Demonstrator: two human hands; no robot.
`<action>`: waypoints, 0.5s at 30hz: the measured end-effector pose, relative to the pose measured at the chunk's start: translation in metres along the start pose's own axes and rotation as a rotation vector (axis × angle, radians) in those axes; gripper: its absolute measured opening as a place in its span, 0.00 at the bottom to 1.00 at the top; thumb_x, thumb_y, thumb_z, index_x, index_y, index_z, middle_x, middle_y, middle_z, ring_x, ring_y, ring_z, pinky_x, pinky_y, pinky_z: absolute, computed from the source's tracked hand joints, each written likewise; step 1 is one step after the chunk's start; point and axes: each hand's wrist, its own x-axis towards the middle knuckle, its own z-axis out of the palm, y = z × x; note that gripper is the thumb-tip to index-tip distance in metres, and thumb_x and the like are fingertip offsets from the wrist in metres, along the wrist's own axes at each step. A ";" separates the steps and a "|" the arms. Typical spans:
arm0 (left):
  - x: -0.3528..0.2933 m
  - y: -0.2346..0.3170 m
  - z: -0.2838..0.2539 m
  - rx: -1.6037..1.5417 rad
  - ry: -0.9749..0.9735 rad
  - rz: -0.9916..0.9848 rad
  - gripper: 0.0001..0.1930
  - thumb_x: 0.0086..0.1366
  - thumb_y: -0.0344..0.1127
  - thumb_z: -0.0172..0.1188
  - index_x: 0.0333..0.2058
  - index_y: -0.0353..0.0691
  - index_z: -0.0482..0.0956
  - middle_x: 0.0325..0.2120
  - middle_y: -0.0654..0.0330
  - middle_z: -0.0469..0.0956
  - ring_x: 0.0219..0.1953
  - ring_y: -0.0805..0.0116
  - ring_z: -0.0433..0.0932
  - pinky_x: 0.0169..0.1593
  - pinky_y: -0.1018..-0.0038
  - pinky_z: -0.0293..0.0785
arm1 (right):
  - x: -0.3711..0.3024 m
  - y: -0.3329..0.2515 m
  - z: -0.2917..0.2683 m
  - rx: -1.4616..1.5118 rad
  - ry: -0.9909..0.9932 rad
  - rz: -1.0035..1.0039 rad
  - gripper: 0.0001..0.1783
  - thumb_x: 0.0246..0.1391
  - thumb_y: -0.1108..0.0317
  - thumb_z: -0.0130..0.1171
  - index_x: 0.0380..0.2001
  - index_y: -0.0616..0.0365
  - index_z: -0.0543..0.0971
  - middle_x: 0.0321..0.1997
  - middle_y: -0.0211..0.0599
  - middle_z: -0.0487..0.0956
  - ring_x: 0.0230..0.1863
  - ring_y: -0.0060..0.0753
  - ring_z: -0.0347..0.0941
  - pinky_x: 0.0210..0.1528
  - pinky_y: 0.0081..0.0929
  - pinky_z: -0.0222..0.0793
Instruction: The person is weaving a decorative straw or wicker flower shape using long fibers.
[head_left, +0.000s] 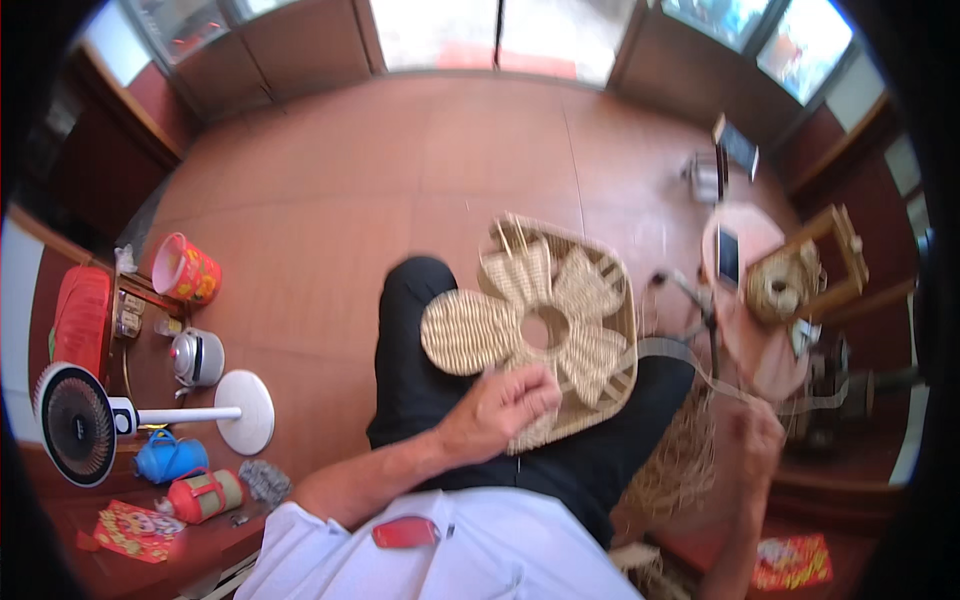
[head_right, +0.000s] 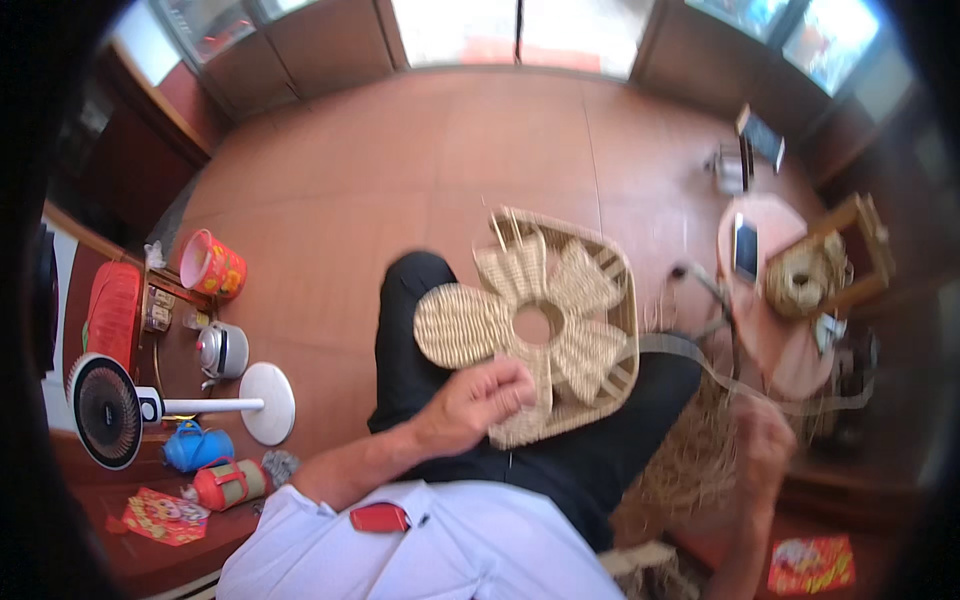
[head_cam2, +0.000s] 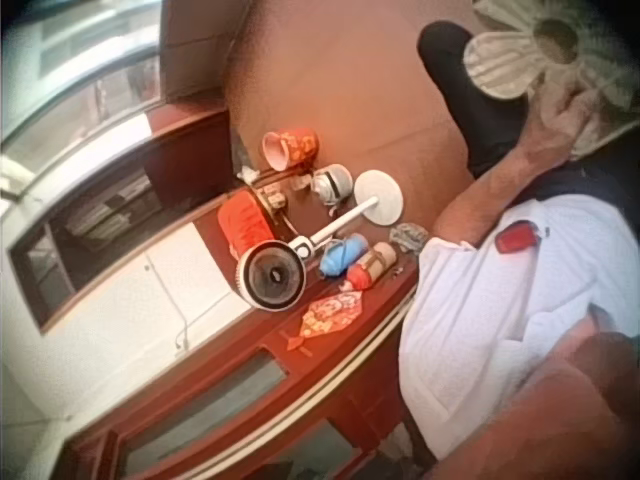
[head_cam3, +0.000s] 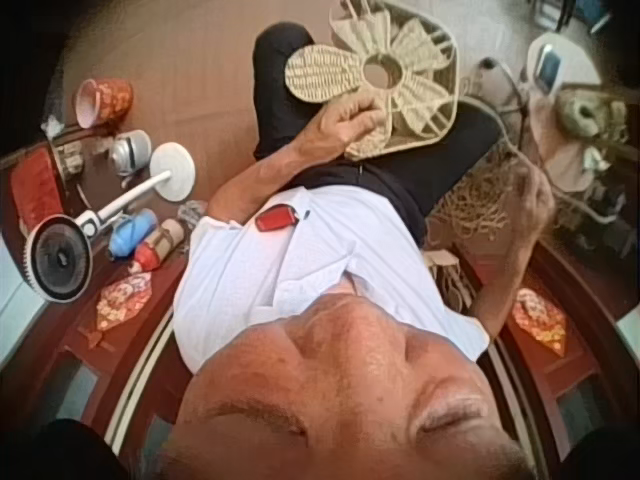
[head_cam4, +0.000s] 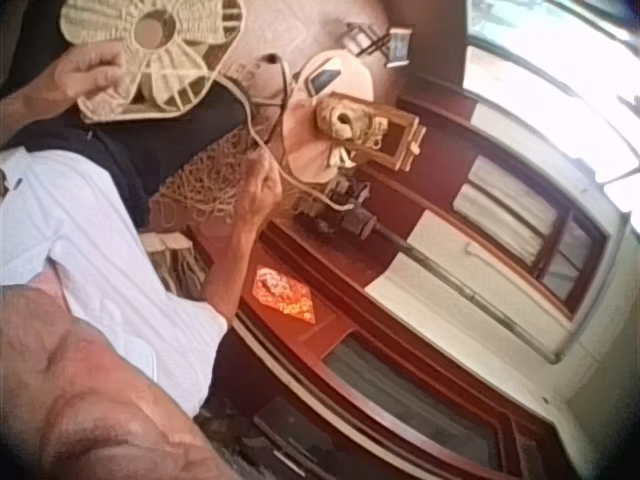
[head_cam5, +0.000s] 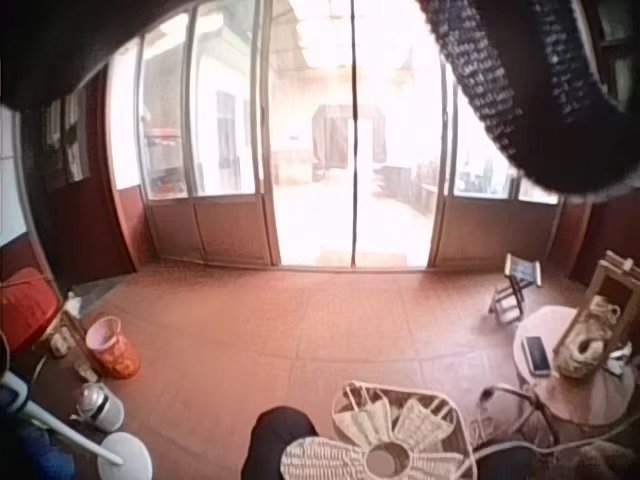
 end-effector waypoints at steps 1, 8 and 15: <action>-0.004 0.004 0.001 0.041 -0.001 -0.081 0.10 0.83 0.38 0.59 0.42 0.38 0.80 0.32 0.74 0.72 0.34 0.85 0.67 0.37 0.79 0.67 | -0.017 -0.025 0.031 0.123 -0.182 0.116 0.22 0.83 0.54 0.51 0.47 0.60 0.88 0.40 0.27 0.84 0.42 0.20 0.78 0.47 0.23 0.75; -0.022 0.007 0.022 0.416 -0.313 0.002 0.11 0.77 0.40 0.64 0.40 0.38 0.82 0.27 0.54 0.83 0.30 0.58 0.84 0.38 0.63 0.78 | -0.024 -0.077 0.124 1.091 -0.695 0.513 0.26 0.85 0.51 0.43 0.64 0.64 0.75 0.51 0.36 0.86 0.50 0.34 0.85 0.57 0.35 0.79; -0.029 -0.013 0.008 0.561 -0.415 -0.078 0.13 0.76 0.44 0.60 0.39 0.40 0.81 0.31 0.52 0.85 0.37 0.49 0.87 0.44 0.55 0.80 | 0.090 0.026 -0.045 0.978 0.117 0.536 0.10 0.85 0.60 0.47 0.50 0.53 0.75 0.26 0.15 0.61 0.19 0.09 0.51 0.18 0.13 0.46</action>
